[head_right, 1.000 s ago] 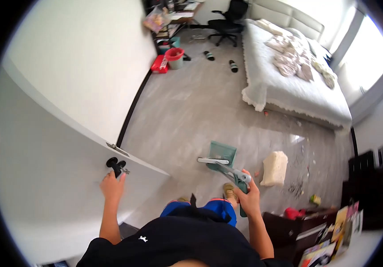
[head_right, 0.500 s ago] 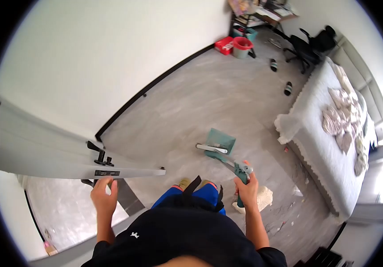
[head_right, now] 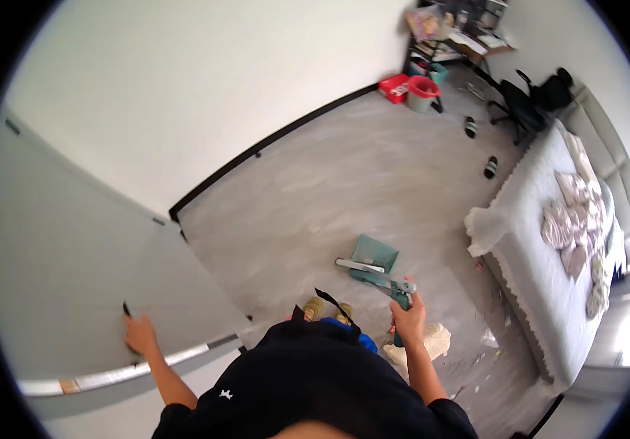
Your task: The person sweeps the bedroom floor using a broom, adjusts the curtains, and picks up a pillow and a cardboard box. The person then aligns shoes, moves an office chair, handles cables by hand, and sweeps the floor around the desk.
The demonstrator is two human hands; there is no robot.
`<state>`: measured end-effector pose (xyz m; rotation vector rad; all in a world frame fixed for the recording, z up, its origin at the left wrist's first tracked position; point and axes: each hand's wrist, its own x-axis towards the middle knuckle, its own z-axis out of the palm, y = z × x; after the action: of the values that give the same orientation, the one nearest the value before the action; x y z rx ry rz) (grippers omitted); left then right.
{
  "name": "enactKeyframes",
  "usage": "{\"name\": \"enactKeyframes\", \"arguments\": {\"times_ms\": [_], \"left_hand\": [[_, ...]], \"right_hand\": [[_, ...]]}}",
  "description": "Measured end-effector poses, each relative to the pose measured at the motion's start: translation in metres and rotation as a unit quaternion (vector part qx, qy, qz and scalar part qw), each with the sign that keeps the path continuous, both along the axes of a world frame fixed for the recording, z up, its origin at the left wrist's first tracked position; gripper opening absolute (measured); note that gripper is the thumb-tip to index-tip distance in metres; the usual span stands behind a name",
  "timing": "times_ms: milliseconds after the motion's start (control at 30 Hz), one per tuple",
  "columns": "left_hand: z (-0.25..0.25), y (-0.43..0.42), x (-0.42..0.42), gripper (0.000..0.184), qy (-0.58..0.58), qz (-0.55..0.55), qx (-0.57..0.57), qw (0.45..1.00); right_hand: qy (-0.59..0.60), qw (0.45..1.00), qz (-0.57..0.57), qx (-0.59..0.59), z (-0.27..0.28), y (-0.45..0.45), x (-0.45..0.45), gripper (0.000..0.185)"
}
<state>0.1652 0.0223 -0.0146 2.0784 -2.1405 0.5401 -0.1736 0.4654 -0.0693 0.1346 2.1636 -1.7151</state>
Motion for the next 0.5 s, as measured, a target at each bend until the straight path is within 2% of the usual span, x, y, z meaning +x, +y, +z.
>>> {"name": "enactKeyframes", "arguments": {"times_ms": [133,267,333,433,500], "left_hand": [[-0.022,-0.053,0.071,0.05,-0.04,0.038,-0.044,0.998],[-0.023,-0.08,0.112,0.045,-0.015,0.066,-0.047,0.997],[-0.013,-0.086,0.111,0.042,0.006,0.128,0.038,0.991],[-0.005,-0.082,0.109,0.045,-0.068,0.079,0.016,0.994],[-0.032,-0.104,0.141,0.045,-0.062,0.064,-0.016,0.996]], "right_hand": [[-0.018,1.0,-0.021,0.012,-0.011,-0.001,0.005,0.059],[-0.023,0.999,-0.024,0.021,-0.015,-0.011,0.009,0.058],[-0.024,0.999,-0.019,0.02,-0.013,-0.014,0.013,0.058],[-0.015,0.999,-0.008,0.039,-0.008,-0.022,0.016,0.057],[-0.013,0.999,-0.002,0.037,-0.009,-0.022,0.013,0.057]]}}
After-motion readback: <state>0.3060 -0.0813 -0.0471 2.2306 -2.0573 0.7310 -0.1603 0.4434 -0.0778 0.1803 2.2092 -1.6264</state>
